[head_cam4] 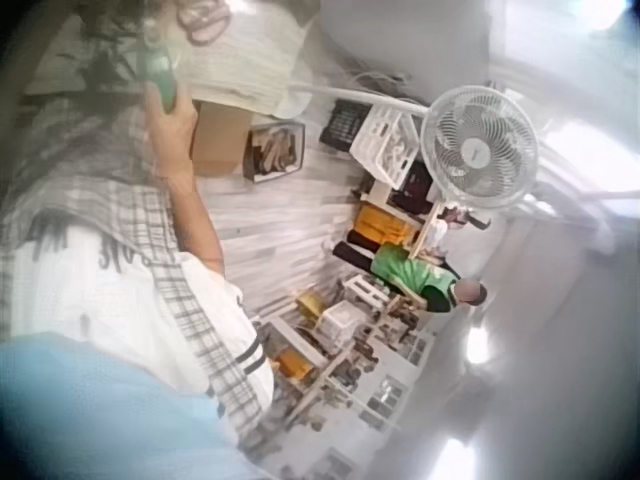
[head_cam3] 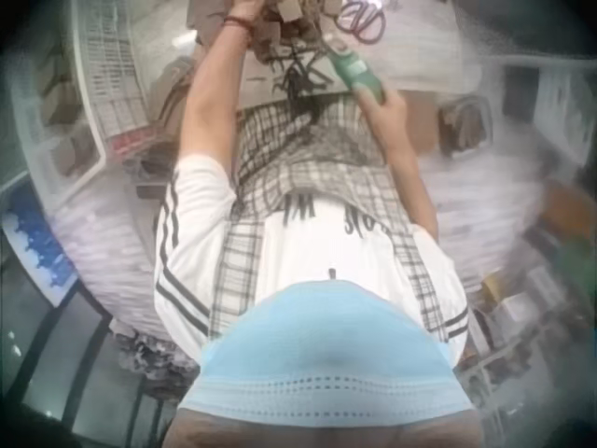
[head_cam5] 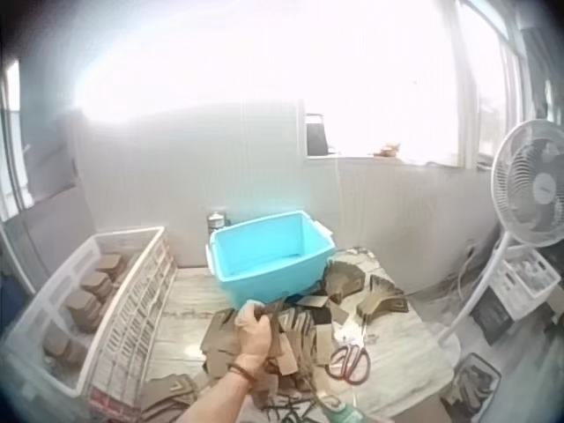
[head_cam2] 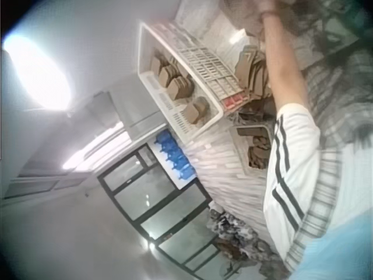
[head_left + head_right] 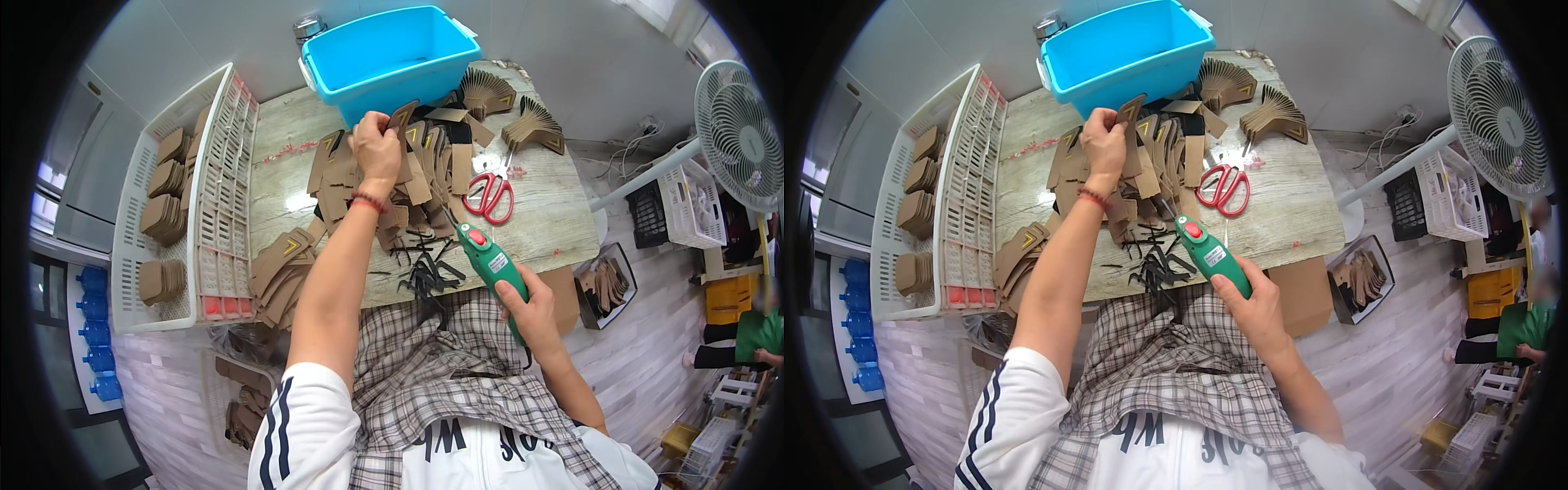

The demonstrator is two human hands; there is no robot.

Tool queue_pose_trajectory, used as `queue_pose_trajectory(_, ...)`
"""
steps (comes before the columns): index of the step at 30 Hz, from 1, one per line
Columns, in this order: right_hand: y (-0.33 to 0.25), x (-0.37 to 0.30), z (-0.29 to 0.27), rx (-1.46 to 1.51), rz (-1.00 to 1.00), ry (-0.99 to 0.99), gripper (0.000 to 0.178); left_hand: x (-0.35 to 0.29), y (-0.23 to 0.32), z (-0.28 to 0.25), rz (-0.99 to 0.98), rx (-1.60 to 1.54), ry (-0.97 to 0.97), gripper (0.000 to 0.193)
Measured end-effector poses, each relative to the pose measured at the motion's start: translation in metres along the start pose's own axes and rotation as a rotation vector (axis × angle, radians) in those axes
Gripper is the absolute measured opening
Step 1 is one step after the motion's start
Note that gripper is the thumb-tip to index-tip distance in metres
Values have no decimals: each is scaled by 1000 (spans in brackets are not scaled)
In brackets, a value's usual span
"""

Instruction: The person uses a green rotary cutter to trim the edges of small brown cardboard pieces on a worktable. They pick up each piece, cut along its edges, and place the trimmed pieces back on the table. A pair of red scissors and a blue bin are visible nearby.

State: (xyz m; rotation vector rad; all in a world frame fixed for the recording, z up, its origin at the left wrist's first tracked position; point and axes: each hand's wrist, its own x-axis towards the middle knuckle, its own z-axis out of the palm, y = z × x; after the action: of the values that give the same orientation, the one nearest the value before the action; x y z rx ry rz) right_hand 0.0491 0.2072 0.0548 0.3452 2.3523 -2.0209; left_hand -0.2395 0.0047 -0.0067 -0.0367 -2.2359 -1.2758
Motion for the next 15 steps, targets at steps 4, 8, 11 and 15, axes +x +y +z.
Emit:
queue_pose_trajectory(4, -4, 6, 2, 18, -62, 75, 37, -45, 61, -46, -263, -712, -129, 19)
queue_pose_trajectory(8, -2, 4, 7, -34, -129, 127, 38, -103, 91, -69, -537, -1058, -200, 13)
queue_pose_trajectory(11, 0, -3, 8, -51, -94, 108, 39, -125, 100, -71, -624, -1167, -179, 12)
queue_pose_trajectory(15, -1, -9, 8, -34, -71, 85, 40, -138, 104, -67, -642, -1207, -121, 12)
